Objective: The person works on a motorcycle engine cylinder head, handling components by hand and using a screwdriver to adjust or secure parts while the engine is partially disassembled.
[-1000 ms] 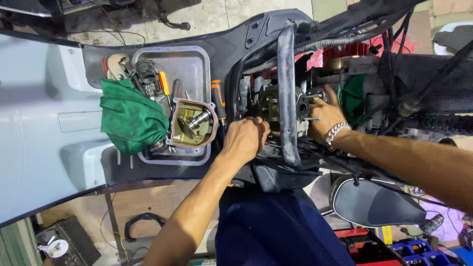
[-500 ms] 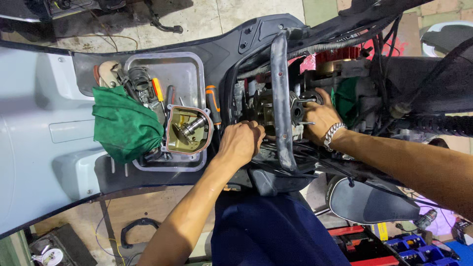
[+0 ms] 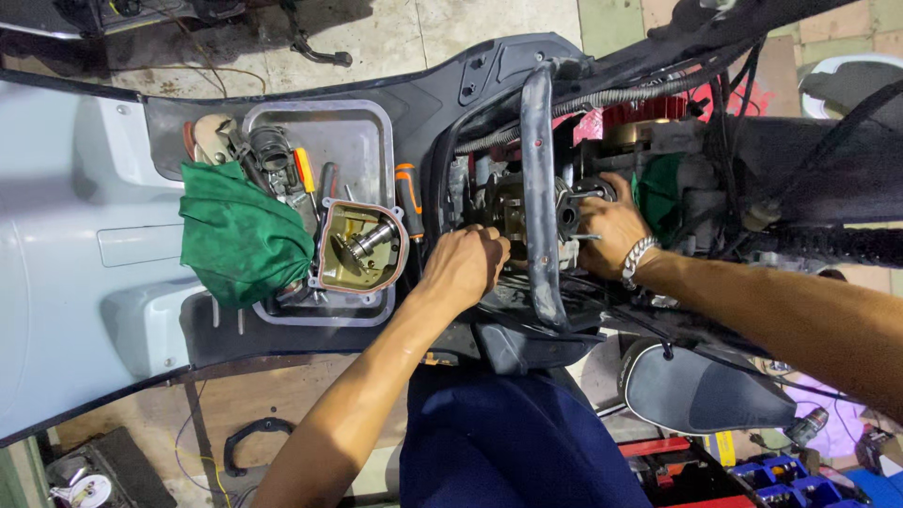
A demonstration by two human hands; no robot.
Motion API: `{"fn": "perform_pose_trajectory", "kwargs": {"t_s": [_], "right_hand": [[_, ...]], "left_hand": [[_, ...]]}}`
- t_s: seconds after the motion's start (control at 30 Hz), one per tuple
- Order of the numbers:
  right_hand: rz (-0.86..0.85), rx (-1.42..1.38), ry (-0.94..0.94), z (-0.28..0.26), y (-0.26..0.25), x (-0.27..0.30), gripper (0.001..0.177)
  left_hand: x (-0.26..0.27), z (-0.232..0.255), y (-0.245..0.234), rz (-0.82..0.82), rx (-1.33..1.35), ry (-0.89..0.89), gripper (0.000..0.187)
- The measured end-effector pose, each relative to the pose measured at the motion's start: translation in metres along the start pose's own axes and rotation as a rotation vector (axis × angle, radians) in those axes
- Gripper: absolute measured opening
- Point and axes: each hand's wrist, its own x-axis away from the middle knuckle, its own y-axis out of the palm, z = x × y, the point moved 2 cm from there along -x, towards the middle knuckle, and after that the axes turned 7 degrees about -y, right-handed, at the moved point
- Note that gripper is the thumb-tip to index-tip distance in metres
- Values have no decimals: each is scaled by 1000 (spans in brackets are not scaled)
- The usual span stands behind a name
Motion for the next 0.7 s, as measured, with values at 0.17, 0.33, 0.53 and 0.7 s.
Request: {"fn": "perform_pose_trajectory", "kwargs": {"t_s": [0.17,0.33,0.53,0.7], "right_hand": [[-36,-103,-9,11,0,5,45],[-11,-287,50,15,3,9,47],[-6,-348,-14,16,-8,4,50],[-118,-282,141,12,-8,1,47]], "left_hand": [[-16,4,3,-10,-22,62,6],[-30,11,10,-151,-123,40,11],[-9,17,3,-47,-93,22,12],[20,15,-28,78,-184,-6,7]]}}
